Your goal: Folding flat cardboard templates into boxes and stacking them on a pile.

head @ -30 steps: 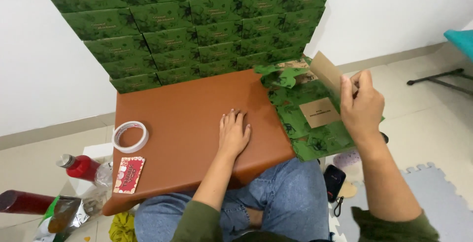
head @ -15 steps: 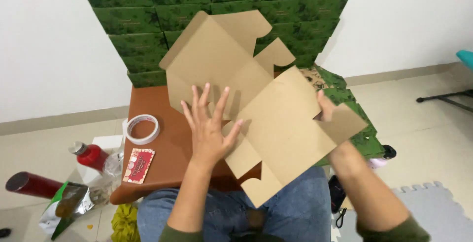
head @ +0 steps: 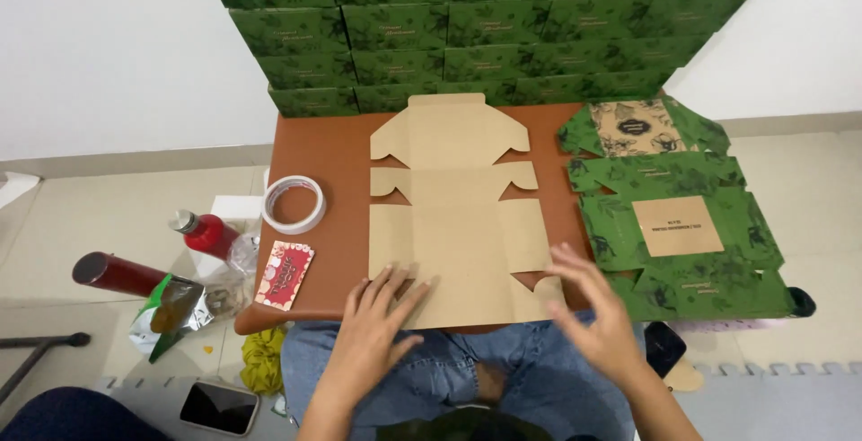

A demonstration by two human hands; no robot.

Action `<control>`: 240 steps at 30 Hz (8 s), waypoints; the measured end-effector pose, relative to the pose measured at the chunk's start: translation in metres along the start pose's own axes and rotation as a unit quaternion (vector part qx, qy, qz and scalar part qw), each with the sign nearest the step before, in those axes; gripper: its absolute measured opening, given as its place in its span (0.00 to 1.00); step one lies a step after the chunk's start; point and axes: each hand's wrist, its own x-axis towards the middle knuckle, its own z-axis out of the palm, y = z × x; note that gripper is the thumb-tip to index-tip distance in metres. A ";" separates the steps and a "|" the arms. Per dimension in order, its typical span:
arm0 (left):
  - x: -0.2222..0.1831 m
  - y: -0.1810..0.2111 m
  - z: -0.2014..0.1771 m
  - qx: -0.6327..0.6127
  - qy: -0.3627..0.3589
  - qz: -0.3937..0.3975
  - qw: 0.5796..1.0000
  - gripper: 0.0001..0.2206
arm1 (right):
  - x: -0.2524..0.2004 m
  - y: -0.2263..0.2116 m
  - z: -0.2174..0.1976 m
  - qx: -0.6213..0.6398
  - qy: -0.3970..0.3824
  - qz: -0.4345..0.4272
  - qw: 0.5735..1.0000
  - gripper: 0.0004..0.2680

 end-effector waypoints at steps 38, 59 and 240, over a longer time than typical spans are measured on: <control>0.053 -0.026 0.048 0.044 0.242 -0.186 0.951 0.15 | 0.044 -0.001 0.177 -0.284 -0.042 -0.172 0.942 0.26; 0.051 -0.020 0.033 0.045 0.215 -0.221 0.950 0.18 | 0.038 -0.019 0.166 -0.242 -0.089 -0.128 0.958 0.25; 0.101 0.015 0.040 -0.092 0.077 0.072 0.990 0.22 | 0.040 0.074 0.076 -0.218 0.174 0.039 0.960 0.18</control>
